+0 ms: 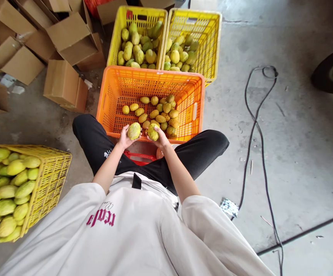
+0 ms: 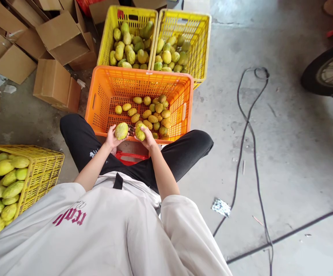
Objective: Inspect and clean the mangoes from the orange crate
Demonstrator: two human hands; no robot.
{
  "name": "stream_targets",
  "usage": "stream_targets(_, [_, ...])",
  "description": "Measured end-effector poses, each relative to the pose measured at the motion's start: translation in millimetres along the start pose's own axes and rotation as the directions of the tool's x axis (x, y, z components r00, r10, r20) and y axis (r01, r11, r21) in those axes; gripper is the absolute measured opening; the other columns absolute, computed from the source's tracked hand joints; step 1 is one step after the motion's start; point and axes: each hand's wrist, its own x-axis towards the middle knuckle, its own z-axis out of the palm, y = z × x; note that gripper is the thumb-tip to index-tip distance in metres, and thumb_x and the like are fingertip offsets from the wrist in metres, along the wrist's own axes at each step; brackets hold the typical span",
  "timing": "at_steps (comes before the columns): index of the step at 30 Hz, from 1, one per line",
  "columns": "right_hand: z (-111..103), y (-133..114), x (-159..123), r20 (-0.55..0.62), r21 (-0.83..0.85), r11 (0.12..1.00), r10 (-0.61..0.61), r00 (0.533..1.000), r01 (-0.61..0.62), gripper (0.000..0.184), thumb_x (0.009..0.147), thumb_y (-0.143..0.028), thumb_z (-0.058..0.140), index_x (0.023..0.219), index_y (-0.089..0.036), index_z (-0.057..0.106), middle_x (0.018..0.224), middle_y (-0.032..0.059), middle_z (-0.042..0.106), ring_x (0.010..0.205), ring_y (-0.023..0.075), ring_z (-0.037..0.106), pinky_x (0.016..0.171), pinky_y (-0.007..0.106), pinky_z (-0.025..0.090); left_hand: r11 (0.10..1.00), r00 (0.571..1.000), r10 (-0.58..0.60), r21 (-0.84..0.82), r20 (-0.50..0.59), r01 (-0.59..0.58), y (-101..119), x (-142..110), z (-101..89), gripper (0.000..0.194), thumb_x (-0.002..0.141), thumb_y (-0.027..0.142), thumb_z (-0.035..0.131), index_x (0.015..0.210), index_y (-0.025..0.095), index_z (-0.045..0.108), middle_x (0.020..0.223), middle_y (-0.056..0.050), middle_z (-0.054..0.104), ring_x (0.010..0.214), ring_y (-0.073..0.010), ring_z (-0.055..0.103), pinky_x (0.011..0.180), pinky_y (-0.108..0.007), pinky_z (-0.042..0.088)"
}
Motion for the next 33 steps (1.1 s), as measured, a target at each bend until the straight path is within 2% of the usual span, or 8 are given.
stream_targets(3, [3.0, -1.4, -0.4, -0.02, -0.016, 0.999, -0.03, 0.999, 0.03, 0.035, 0.073, -0.039, 0.076, 0.1, -0.025, 0.058, 0.094, 0.0021, 0.074, 0.098, 0.0234, 0.072, 0.082, 0.04, 0.064, 1.0, 1.0, -0.013, -0.005, -0.01, 0.012, 0.7, 0.4, 0.4, 0.058, 0.1, 0.044, 0.026, 0.135, 0.009, 0.057, 0.105, -0.017, 0.075, 0.083, -0.0244, 0.074, 0.073, -0.036, 0.059])
stream_targets(8, [4.6, -7.5, -0.7, -0.041, 0.094, 0.996, 0.015, 0.999, -0.011, 0.034, 0.08, -0.053, 0.062, 0.099, -0.024, 0.061, 0.088, 0.0047, 0.074, 0.099, 0.0274, 0.071, 0.081, 0.044, 0.063, 0.999, 0.999, -0.014, -0.052, -0.038, 0.012, -1.0, 1.8, 3.4, 0.048, 0.101, 0.038, 0.035, 0.136, 0.013, 0.056, 0.104, -0.013, 0.076, 0.095, -0.0255, 0.074, 0.087, -0.04, 0.058])
stream_targets(13, [3.5, -8.6, 1.2, -0.071, 0.184, 0.983, 0.031, 0.997, -0.017, 0.027, 0.08, -0.04, 0.052, 0.096, -0.022, 0.061, 0.087, 0.006, 0.074, 0.101, 0.0292, 0.07, 0.085, 0.049, 0.061, 1.0, 0.999, -0.011, 0.021, -0.043, 0.012, -3.0, 2.6, 2.3, 0.041, 0.101, 0.036, 0.041, 0.128, 0.012, 0.061, 0.094, -0.012, 0.076, 0.091, -0.0241, 0.074, 0.087, -0.038, 0.058])
stream_targets(17, [3.6, -8.9, 0.9, -0.07, 0.175, 0.983, 0.062, 0.996, -0.049, 0.024, 0.08, -0.038, 0.056, 0.096, -0.021, 0.062, 0.086, 0.0061, 0.075, 0.096, 0.0275, 0.071, 0.087, 0.048, 0.061, 0.997, 0.998, -0.022, 0.066, -0.066, 0.027, -3.0, 3.9, -0.1, 0.043, 0.099, 0.044, 0.049, 0.122, 0.011, 0.065, 0.085, -0.01, 0.075, 0.075, -0.0207, 0.074, 0.07, -0.029, 0.059])
stream_targets(21, [4.1, -9.7, -3.0, -0.084, 0.128, 0.991, 0.048, 0.995, -0.037, 0.021, 0.081, -0.035, 0.065, 0.098, -0.024, 0.063, 0.088, 0.0021, 0.076, 0.089, 0.0217, 0.072, 0.086, 0.041, 0.063, 0.998, 0.998, -0.021, 0.053, -0.053, 0.024, -2.2, 4.1, 0.4, 0.048, 0.099, 0.05, 0.044, 0.124, 0.014, 0.064, 0.091, -0.009, 0.076, 0.071, -0.0179, 0.072, 0.064, -0.026, 0.057])
stream_targets(25, [2.6, -8.8, -5.6, -0.035, 0.019, 0.995, 0.095, 0.995, -0.094, 0.026, 0.079, -0.038, 0.07, 0.099, -0.024, 0.062, 0.089, 0.0033, 0.074, 0.086, 0.0212, 0.073, 0.067, 0.031, 0.064, 1.0, 1.0, -0.019, 0.014, -0.023, 0.019, -1.6, 5.2, -0.7, 0.058, 0.101, 0.057, 0.03, 0.126, 0.016, 0.063, 0.097, -0.011, 0.076, 0.077, -0.0213, 0.074, 0.07, -0.033, 0.059])
stream_targets(28, [2.7, -7.3, -5.8, -0.051, -0.023, 0.999, 0.025, 0.998, -0.027, 0.031, 0.076, -0.037, 0.074, 0.102, -0.027, 0.059, 0.089, -0.0001, 0.072, 0.084, 0.02, 0.073, 0.056, 0.026, 0.06, 0.999, 0.998, -0.042, -0.01, -0.049, 0.042, -1.5, 7.2, -2.8, 0.057, 0.101, 0.054, 0.028, 0.129, 0.016, 0.061, 0.096, -0.013, 0.076, 0.08, -0.024, 0.075, 0.071, -0.036, 0.059])
stream_targets(33, [7.4, -8.1, -6.1, -0.097, 0.026, 0.998, -0.053, 0.994, 0.056, 0.033, 0.074, -0.037, 0.073, 0.102, -0.03, 0.057, 0.092, -0.0037, 0.071, 0.088, 0.0211, 0.073, 0.073, 0.036, 0.064, 0.997, 0.997, -0.061, -0.049, -0.038, 0.059, -0.7, 5.8, -1.7, 0.044, 0.101, 0.04, 0.037, 0.128, 0.015, 0.062, 0.095, -0.011, 0.076, 0.091, -0.0265, 0.075, 0.075, -0.036, 0.059])
